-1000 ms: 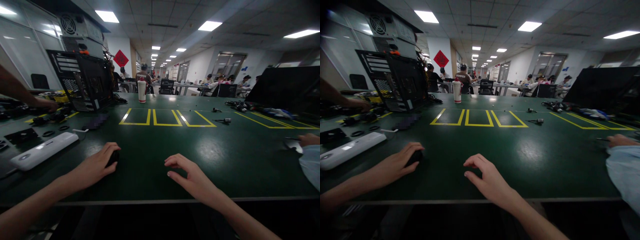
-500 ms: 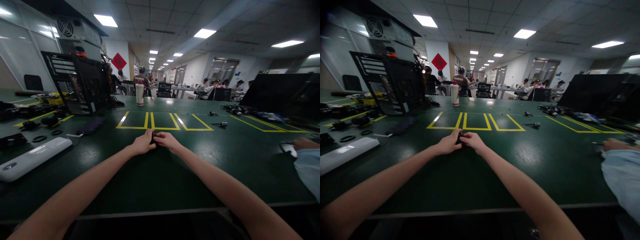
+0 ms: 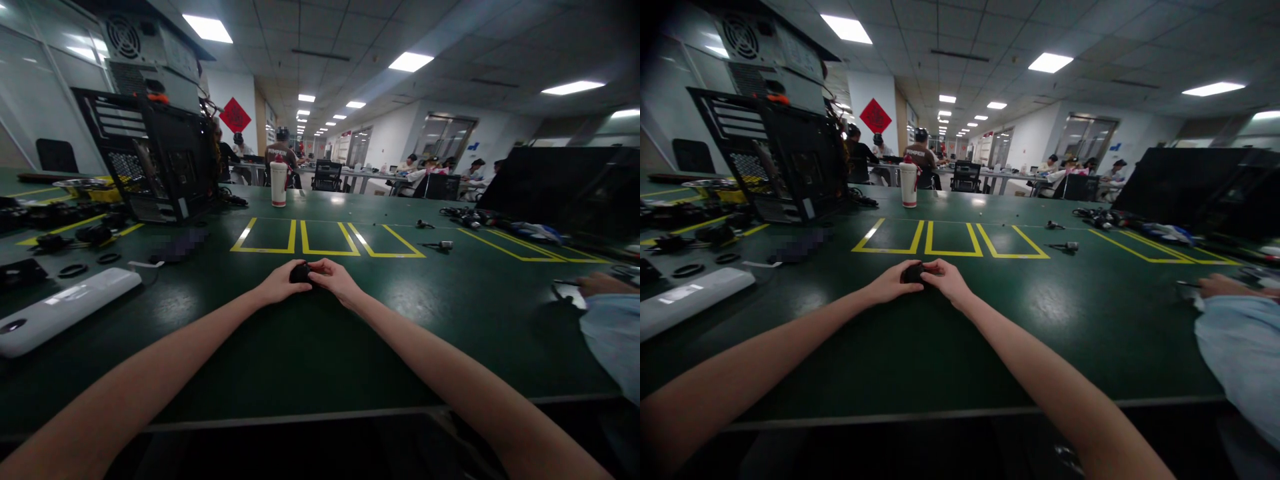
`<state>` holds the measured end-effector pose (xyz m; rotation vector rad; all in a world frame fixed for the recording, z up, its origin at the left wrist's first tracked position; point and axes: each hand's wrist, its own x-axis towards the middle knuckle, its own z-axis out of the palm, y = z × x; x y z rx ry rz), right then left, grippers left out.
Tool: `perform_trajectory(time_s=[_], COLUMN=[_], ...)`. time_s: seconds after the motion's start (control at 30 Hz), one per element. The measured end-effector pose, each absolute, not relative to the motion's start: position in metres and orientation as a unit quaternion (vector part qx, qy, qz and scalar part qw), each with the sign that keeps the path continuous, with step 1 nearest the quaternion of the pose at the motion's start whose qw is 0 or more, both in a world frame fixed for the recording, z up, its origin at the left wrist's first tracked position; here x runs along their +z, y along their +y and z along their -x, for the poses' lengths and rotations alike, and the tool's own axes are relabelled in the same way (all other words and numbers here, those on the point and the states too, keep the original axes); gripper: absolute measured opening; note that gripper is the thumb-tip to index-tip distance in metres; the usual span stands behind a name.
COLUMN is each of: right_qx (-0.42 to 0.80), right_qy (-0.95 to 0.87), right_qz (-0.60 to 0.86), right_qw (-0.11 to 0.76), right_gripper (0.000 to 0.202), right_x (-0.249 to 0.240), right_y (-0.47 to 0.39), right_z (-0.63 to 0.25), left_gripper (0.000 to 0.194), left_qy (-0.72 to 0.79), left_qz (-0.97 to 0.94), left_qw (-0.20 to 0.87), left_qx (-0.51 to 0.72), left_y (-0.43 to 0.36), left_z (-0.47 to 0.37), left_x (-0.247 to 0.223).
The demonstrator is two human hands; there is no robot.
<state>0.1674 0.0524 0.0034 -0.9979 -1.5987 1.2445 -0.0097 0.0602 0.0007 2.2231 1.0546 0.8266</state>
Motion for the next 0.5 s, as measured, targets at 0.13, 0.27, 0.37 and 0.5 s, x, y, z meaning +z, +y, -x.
perform_trajectory(time_s=[0.13,0.27,0.37,0.5], right_qx=[0.497,0.510,0.513,0.518], right_qy=[-0.644,-0.625,-0.611,-0.615], right_qz=[0.365,0.356,0.368,0.374], right_qw=[0.453,0.472,0.477,0.461], right_gripper=[0.031,0.026,0.022,0.029], right_x=[0.002,0.001,0.001,0.002], right_y=[0.044,0.035,0.030,0.030], right_z=[-0.167,-0.165,-0.164,-0.165], left_gripper=[0.063,0.067,0.065,0.071], left_qy=[0.372,0.338,0.328,0.324], left_qz=[-0.842,-0.863,-0.868,-0.871], left_qw=[0.205,0.148,0.139,0.151], left_qx=[0.333,0.345,0.345,0.337], left_y=[0.052,0.039,0.033,0.030], left_z=[0.009,0.008,0.009,0.011], left_x=[-0.001,0.003,0.006,0.008])
